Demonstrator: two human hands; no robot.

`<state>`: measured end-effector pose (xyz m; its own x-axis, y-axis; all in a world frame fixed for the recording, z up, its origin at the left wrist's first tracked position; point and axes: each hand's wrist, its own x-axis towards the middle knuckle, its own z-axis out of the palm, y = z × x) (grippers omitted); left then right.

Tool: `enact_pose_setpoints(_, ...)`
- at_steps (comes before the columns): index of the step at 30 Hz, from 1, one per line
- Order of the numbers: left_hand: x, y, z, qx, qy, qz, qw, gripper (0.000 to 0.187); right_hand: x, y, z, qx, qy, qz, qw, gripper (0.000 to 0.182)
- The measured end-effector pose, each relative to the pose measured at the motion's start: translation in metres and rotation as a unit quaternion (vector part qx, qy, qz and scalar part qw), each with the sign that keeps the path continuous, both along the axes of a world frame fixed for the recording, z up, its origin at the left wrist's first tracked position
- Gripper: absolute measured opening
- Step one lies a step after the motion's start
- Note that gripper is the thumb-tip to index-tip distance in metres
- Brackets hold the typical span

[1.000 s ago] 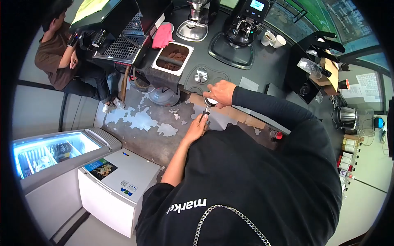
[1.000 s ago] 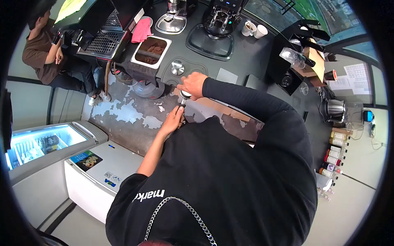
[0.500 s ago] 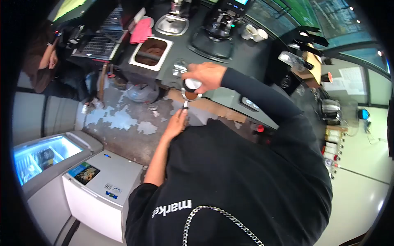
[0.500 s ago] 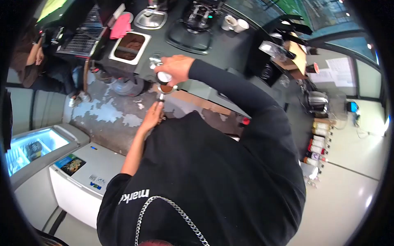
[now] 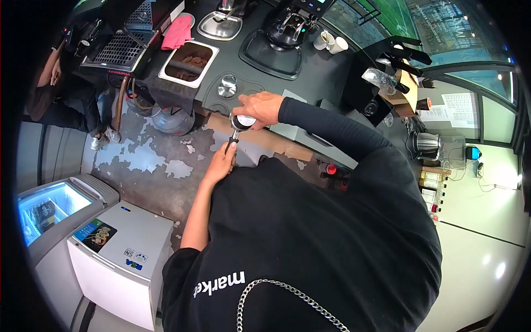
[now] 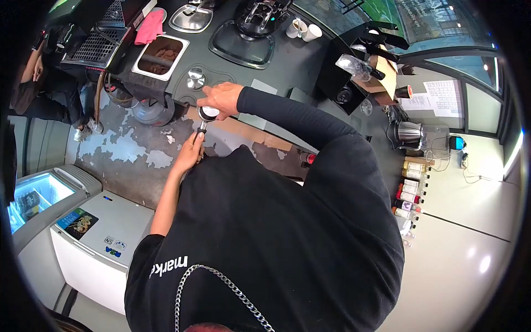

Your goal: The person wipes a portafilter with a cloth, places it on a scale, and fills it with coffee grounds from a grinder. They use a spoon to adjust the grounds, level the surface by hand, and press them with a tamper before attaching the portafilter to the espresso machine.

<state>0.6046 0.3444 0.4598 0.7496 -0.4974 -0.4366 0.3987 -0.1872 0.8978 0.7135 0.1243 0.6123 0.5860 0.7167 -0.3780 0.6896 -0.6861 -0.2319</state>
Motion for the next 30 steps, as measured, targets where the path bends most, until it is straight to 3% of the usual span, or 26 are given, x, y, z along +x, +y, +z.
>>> enact_pose_setpoints(7,0.002,0.000,0.000,-0.001,0.014,-0.005,1.000,0.043,0.001,0.002,-0.015,-0.012,-0.035,0.057,0.998,0.070)
enact_pose_setpoints(9,0.001,0.001,-0.002,0.001,0.017,-0.007,1.000,0.043,-0.001,0.003,-0.017,0.043,-0.136,0.131,0.981,0.049)
enact_pose_setpoints(10,0.001,0.000,-0.002,0.001,0.009,-0.007,1.000,0.043,-0.002,0.004,-0.018,0.045,-0.136,0.131,0.981,0.049)
enact_pose_setpoints(11,0.001,0.001,0.000,0.001,0.001,-0.005,1.000,0.043,-0.003,0.014,-0.001,-0.051,-0.094,0.046,0.993,0.042)
enact_pose_setpoints(12,0.001,0.001,0.002,0.006,0.000,-0.001,1.000,0.043,-0.002,0.023,0.007,-0.146,-0.050,-0.038,0.987,0.052)
enact_pose_setpoints(13,0.002,0.001,0.004,0.015,-0.002,-0.003,1.000,0.044,0.000,0.024,-0.011,-0.144,-0.058,-0.171,0.973,0.082)
enact_pose_setpoints(16,0.004,0.004,0.007,0.024,0.000,0.003,1.000,0.044,0.007,0.019,-0.010,-0.113,-0.087,-0.213,0.967,0.091)
enact_pose_setpoints(17,0.005,0.004,0.008,0.016,0.007,-0.004,1.000,0.044,0.008,0.018,0.003,-0.123,-0.053,-0.166,0.977,0.085)
enact_pose_setpoints(19,0.004,0.005,0.011,0.013,0.000,-0.017,1.000,0.043,0.001,-0.008,-0.021,0.072,-0.154,0.008,0.985,0.079)
enact_pose_setpoints(21,0.003,0.003,0.004,0.012,0.002,-0.011,1.000,0.043,0.001,-0.008,-0.020,0.174,-0.202,0.103,0.958,0.079)
enact_pose_setpoints(23,0.002,0.003,0.001,0.015,0.009,-0.009,1.000,0.043,-0.001,-0.003,-0.014,0.000,-0.085,0.069,0.994,0.070)
enact_pose_setpoints(24,0.002,0.002,0.005,0.016,0.010,-0.006,1.000,0.043,0.005,0.008,-0.009,0.001,-0.084,0.072,0.994,0.070)
enact_pose_setpoints(25,0.003,0.002,0.008,0.011,0.010,-0.005,1.000,0.043,0.013,0.024,-0.006,-0.147,-0.025,-0.023,0.989,0.067)
enact_pose_setpoints(28,0.003,0.004,0.008,0.005,0.011,-0.003,1.000,0.044,0.015,0.025,-0.013,-0.293,0.027,-0.124,0.948,0.075)
enact_pose_setpoints(29,0.002,0.004,0.007,0.001,0.012,-0.005,1.000,0.044,0.003,0.015,-0.009,-0.165,-0.077,-0.042,0.982,0.075)
enact_pose_setpoints(30,0.001,0.003,0.009,0.001,0.015,-0.001,1.000,0.044,-0.005,0.006,-0.008,-0.029,-0.176,0.041,0.983,0.075)
